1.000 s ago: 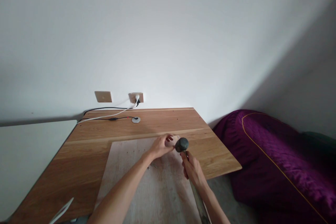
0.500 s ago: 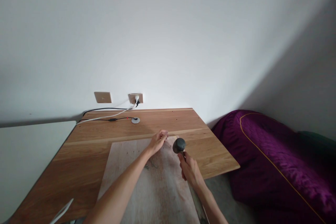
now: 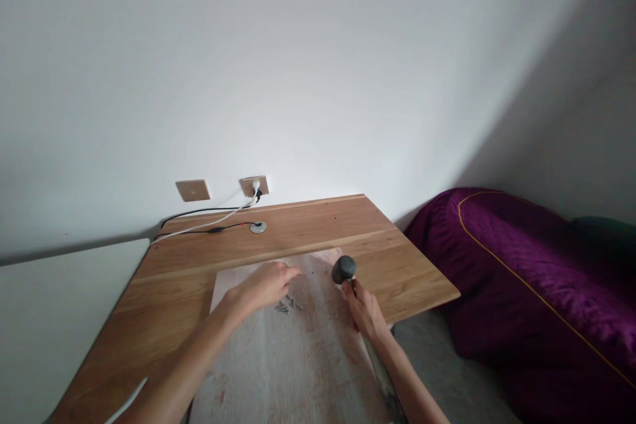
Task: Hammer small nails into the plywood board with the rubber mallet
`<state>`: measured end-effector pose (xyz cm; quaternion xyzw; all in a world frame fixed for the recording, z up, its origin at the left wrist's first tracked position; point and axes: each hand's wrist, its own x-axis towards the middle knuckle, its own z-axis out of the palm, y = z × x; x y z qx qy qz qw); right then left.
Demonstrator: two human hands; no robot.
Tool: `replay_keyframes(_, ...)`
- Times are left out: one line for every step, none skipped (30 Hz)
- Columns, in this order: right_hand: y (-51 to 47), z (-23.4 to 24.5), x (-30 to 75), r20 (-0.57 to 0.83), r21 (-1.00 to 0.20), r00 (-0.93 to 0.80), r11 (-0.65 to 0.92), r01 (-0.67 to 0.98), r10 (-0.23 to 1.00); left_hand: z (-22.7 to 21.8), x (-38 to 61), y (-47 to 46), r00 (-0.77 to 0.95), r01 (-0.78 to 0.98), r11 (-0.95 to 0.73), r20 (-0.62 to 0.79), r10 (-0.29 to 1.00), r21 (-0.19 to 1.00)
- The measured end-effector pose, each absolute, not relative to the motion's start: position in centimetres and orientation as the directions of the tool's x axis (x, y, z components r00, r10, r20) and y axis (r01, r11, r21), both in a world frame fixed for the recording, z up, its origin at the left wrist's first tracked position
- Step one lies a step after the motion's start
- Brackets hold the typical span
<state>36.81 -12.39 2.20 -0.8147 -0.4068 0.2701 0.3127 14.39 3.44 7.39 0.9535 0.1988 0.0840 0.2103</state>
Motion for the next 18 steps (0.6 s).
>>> replay_keyframes(-12.4, 2.2, 36.8, -0.187, -0.731, 0.521, -0.472, 0.493, 0.833, 7.1, 13.9, 2.8, 0.915, 0.361, -0.853, 0.035, 0.403, 0.376)
replay_keyframes(-12.4, 2.2, 36.8, -0.189, -0.732, 0.519, -0.472, 0.492, 0.834, 6.8, 13.6, 2.2, 0.916, 0.376, -0.868, 0.01, 0.4, 0.324)
replay_keyframes(-12.4, 2.2, 36.8, -0.191, -0.732, 0.517, -0.472, 0.491, 0.834, 6.4, 13.5, 1.7, 0.916, 0.386, -0.88, -0.003, 0.401, 0.277)
replay_keyframes(-12.4, 2.3, 36.8, -0.193, -0.732, 0.516, -0.473, 0.491, 0.835, 6.1, 13.5, 1.3, 0.916, 0.391, -0.889, -0.007, 0.401, 0.237)
replay_keyframes(-12.3, 2.3, 36.8, -0.195, -0.731, 0.516, -0.474, 0.491, 0.834, 5.8, 13.6, 1.0, 0.917, 0.392, -0.898, -0.005, 0.399, 0.201)
replay_keyframes(-12.3, 2.4, 36.8, -0.196, -0.731, 0.515, -0.474, 0.491, 0.835, 5.6, 13.7, 0.8, 0.919, 0.387, -0.906, 0.002, 0.393, 0.172)
replay_keyframes(-12.3, 2.4, 36.8, -0.196, -0.731, 0.515, -0.474, 0.49, 0.835, 5.5, 13.8, 0.6, 0.923, 0.379, -0.913, 0.012, 0.385, 0.15)
replay_keyframes(-12.3, 2.5, 36.8, -0.195, -0.733, 0.514, -0.473, 0.49, 0.835, 5.4, 13.9, 0.5, 0.927, 0.367, -0.921, 0.025, 0.374, 0.133)
replay_keyframes(-12.3, 2.5, 36.8, -0.194, -0.735, 0.512, -0.47, 0.489, 0.837, 5.4, 13.9, 0.5, 0.932, 0.355, -0.927, 0.036, 0.361, 0.12)
replay_keyframes(-12.3, 2.5, 36.8, -0.192, -0.738, 0.51, -0.466, 0.488, 0.838, 5.4, 13.9, 0.6, 0.936, 0.343, -0.933, 0.045, 0.349, 0.111)
replay_keyframes(-12.3, 2.5, 36.8, -0.19, -0.741, 0.508, -0.462, 0.487, 0.84, 5.5, 13.9, 0.6, 0.94, 0.331, -0.937, 0.052, 0.338, 0.11)
replay_keyframes(-12.3, 2.5, 36.8, -0.188, -0.745, 0.507, -0.458, 0.485, 0.841, 5.5, 13.9, 0.7, 0.943, 0.321, -0.94, 0.057, 0.329, 0.117)
replay_keyframes(-12.4, 2.5, 36.8, -0.185, -0.748, 0.506, -0.455, 0.484, 0.842, 5.5, 13.9, 0.8, 0.944, 0.315, -0.939, 0.062, 0.325, 0.137)
replay_keyframes(-12.4, 2.4, 36.8, -0.181, -0.751, 0.506, -0.451, 0.483, 0.843, 5.5, 14.0, 1.0, 0.942, 0.313, -0.934, 0.071, 0.329, 0.174)
replay_keyframes(-12.4, 2.3, 36.8, -0.177, -0.753, 0.507, -0.447, 0.482, 0.844, 5.5, 14.3, 1.3, 0.934, 0.316, -0.919, 0.09, 0.345, 0.234)
replay_keyframes(-12.4, 2.3, 36.8, -0.172, -0.756, 0.507, -0.443, 0.482, 0.844, 5.4, 14.6, 1.6, 0.921, 0.32, -0.894, 0.118, 0.372, 0.315)
replay_keyframes(-12.4, 2.2, 36.9, -0.166, -0.757, 0.508, -0.439, 0.483, 0.845, 5.2, 15.2, 1.9, 0.899, 0.321, -0.854, 0.152, 0.41, 0.409)
replay_keyframes(-12.4, 2.1, 36.9, -0.161, -0.758, 0.509, -0.436, 0.485, 0.845, 4.9, 15.8, 2.2, 0.868, 0.313, -0.801, 0.188, 0.459, 0.511)
